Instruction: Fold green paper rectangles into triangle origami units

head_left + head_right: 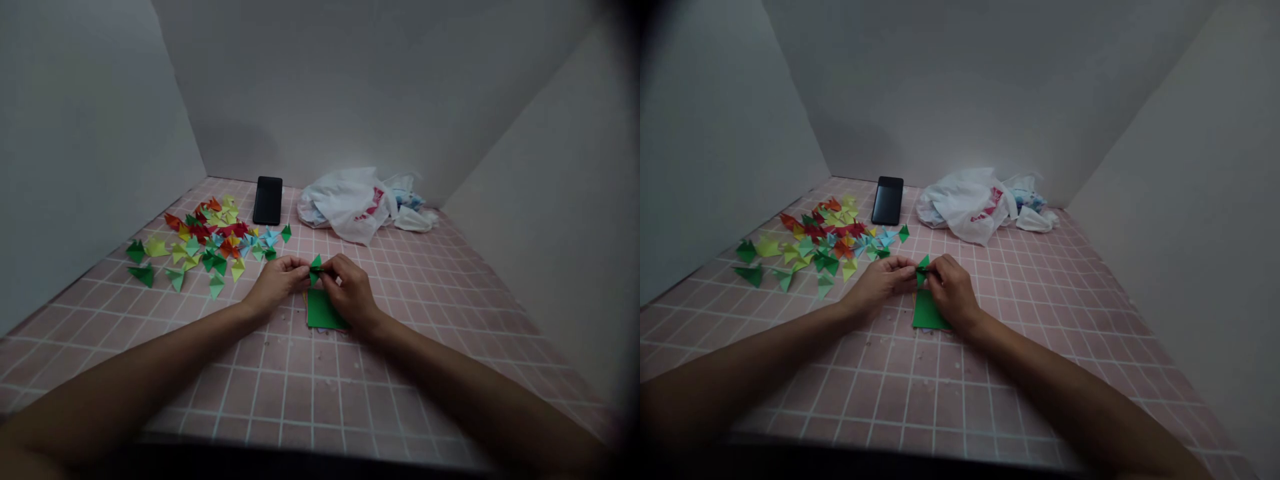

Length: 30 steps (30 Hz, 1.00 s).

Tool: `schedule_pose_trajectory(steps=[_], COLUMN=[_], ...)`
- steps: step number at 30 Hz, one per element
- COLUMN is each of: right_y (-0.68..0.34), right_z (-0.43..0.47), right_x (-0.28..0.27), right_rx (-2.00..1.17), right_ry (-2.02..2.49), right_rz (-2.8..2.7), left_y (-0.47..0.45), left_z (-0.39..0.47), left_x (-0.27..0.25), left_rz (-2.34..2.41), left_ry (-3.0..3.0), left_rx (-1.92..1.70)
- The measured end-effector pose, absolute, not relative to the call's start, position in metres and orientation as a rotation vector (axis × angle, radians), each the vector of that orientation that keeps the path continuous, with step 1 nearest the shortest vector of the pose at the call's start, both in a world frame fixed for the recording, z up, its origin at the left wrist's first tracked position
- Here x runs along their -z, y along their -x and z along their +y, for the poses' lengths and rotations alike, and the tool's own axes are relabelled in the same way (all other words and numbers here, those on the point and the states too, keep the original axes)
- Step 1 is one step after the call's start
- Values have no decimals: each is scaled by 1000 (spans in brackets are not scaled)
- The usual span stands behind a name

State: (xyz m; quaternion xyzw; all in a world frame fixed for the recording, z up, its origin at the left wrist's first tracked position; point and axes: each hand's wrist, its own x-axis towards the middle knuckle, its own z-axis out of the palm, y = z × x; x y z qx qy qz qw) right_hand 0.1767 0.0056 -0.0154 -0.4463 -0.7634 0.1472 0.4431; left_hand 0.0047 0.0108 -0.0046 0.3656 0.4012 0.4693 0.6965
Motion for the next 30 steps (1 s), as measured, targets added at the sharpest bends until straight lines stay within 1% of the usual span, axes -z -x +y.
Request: schedule_pose_trajectory(steps=[11,24,30], right_y=[-172,-173,-170], right_z=[7,12,14], right_x=[13,15,16], right_rx=[-218,-184,-191], right_ry=[1095,1125,1115], right_rz=[-1985,-2055,-2061], left_y=[-5,-3,-3], left_z=[12,15,15], left_x=[6,4,5], left_rz=[845,937,865], left_ry=[-797,-1043,-873], left_rx=[-1091,-1076,-1074])
